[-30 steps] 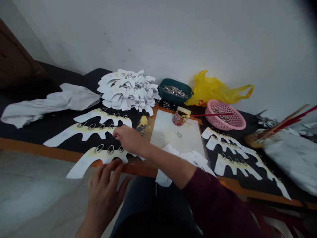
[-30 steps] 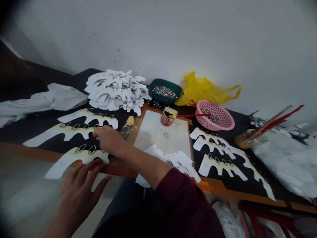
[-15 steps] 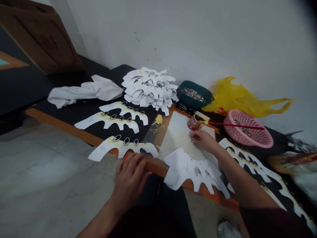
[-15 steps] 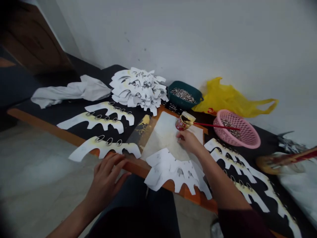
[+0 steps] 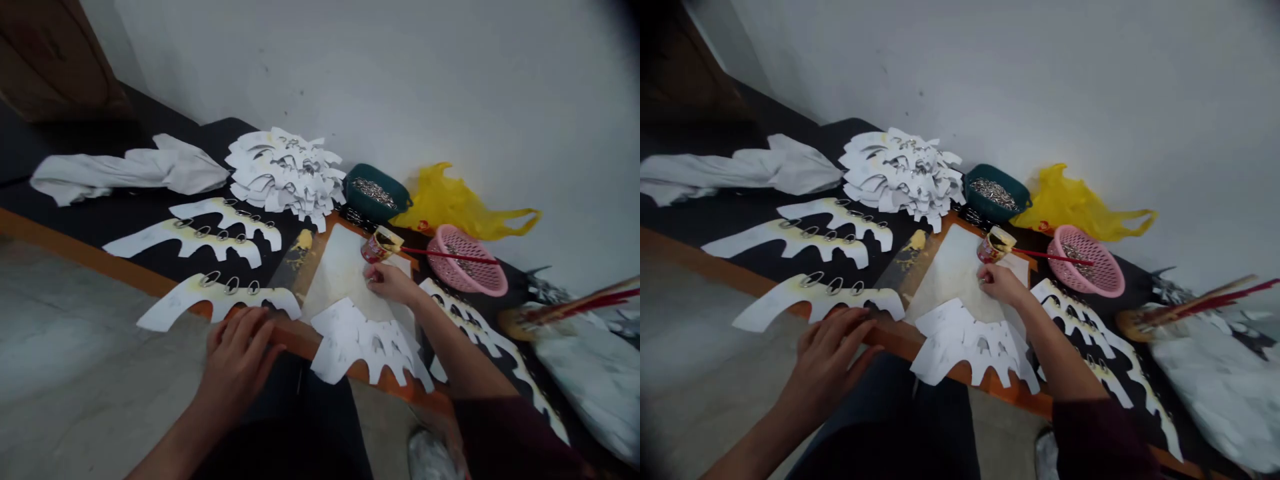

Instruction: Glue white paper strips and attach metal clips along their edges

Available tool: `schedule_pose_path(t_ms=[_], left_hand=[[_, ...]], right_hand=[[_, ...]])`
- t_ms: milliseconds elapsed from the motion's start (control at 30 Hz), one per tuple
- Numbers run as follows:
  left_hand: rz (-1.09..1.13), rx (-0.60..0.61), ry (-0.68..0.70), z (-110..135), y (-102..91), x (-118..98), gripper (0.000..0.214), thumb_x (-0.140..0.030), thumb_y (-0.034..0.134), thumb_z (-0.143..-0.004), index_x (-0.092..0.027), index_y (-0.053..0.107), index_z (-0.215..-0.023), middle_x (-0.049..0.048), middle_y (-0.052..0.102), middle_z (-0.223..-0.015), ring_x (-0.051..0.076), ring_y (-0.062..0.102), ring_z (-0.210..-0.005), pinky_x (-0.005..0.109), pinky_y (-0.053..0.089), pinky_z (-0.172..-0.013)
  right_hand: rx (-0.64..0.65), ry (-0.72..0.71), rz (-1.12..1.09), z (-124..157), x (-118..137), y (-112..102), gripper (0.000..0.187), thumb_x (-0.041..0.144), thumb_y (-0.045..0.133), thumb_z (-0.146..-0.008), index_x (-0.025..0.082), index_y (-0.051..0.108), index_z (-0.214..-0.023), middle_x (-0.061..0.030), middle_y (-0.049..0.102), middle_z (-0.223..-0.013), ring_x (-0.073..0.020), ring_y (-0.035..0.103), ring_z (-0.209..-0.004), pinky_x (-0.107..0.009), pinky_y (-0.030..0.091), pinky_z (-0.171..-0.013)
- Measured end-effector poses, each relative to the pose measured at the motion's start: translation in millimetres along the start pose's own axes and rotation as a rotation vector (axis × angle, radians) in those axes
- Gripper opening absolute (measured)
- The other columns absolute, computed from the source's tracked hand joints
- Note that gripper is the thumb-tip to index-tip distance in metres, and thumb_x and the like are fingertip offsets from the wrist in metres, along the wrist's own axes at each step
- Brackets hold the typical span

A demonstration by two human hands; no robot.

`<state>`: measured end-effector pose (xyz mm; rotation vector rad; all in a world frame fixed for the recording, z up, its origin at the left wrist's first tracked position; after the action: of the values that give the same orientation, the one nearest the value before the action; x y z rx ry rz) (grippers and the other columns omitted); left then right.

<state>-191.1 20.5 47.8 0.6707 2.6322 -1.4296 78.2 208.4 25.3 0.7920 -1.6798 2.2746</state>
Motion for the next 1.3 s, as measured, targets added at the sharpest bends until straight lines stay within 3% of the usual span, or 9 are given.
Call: schedule_pose_path(t_ms=[133,267,400,567,733,1067,1300], left_hand=[[-0.008,0.009,-0.008,-1,-0.1,1,0.019,-0.025,0.056,-0.084,-0.016,0.06,-0.1,0.0133,0.062,-0.113,0.03,0.055,-0.105,0.044,0.036,-0.087],[-0.024,0.082,-0.067,-3,3.6,2,0.025,-0.03,0.057,-0.084,-0.018,0.06,-0.105,0.0096,0.06,-0.12,0.028,0.052,-0.107,0.043,0.035,-0.088],[-0.059,0.176,-0.096,-3,12.1,2,0.036,-0.037,0.059,-0.082,-0.021,0.058,-0.114,0.0063,0.056,-0.127,0.029,0.048,-0.107,0.044,0.034,-0.089],[-0.081,0.212,-0.113,-5,13.6,1,0.04,-0.04,0.059,-0.081,-0.021,0.057,-0.116,0.0062,0.056,-0.125,0.03,0.046,-0.107,0.045,0.034,-0.089],[-0.068,0.232,-0.108,-9,12.5,2,0.039,-0.039,0.058,-0.082,-0.019,0.057,-0.116,0.0065,0.059,-0.121,0.029,0.047,-0.104,0.044,0.033,-0.088],[-0.057,0.264,-0.115,-8,17.9,5,0.041,-0.042,0.056,-0.083,-0.02,0.055,-0.118,0.007,0.059,-0.121,0.03,0.047,-0.108,0.046,0.031,-0.089],[-0.057,0.234,-0.101,-12,14.0,4,0.04,-0.042,0.058,-0.082,-0.018,0.058,-0.114,0.0079,0.061,-0.118,0.031,0.048,-0.106,0.046,0.03,-0.089]], right_hand=[[-0.047,-0.027,-0.096,11,13,-7,0.018,0.033,0.061,-0.066,0.017,0.058,-0.073,0.0024,0.054,-0.062,-0.0109,0.05,-0.057,-0.023,0.04,-0.056],[-0.068,-0.044,-0.383,13,52,-3,0.027,0.039,0.066,-0.067,0.017,0.06,-0.081,0.0012,0.056,-0.064,-0.0106,0.05,-0.054,-0.025,0.043,-0.054],[0.119,-0.114,-0.516,1,121,42,0.019,0.032,0.066,-0.069,0.017,0.062,-0.08,0.0001,0.061,-0.068,-0.011,0.054,-0.059,-0.025,0.045,-0.057],[0.235,-0.236,-0.31,-18,182,96,0.003,0.015,0.06,-0.071,0.016,0.063,-0.073,0.0025,0.059,-0.062,-0.0094,0.051,-0.059,-0.022,0.041,-0.057],[0.282,-0.25,-0.103,-30,191,115,0.004,0.013,0.061,-0.073,0.016,0.064,-0.07,0.0031,0.06,-0.061,-0.0094,0.052,-0.058,-0.021,0.037,-0.056],[0.195,-0.366,0.098,-35,198,119,0.006,0.012,0.064,-0.072,0.017,0.065,-0.071,-0.0011,0.065,-0.075,-0.0138,0.058,-0.074,-0.023,0.04,-0.068],[0.155,-0.404,0.125,-34,201,120,0.005,0.012,0.063,-0.073,0.017,0.065,-0.072,-0.0023,0.066,-0.078,-0.0148,0.058,-0.077,-0.024,0.04,-0.071]])
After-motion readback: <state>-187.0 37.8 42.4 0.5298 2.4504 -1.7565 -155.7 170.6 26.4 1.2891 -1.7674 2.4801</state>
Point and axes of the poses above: each hand's wrist, its own z-axis away from the middle knuckle, its own y-axis out of the palm, x = y × z, the point moved 9 cm from there along -z, towards the middle knuckle
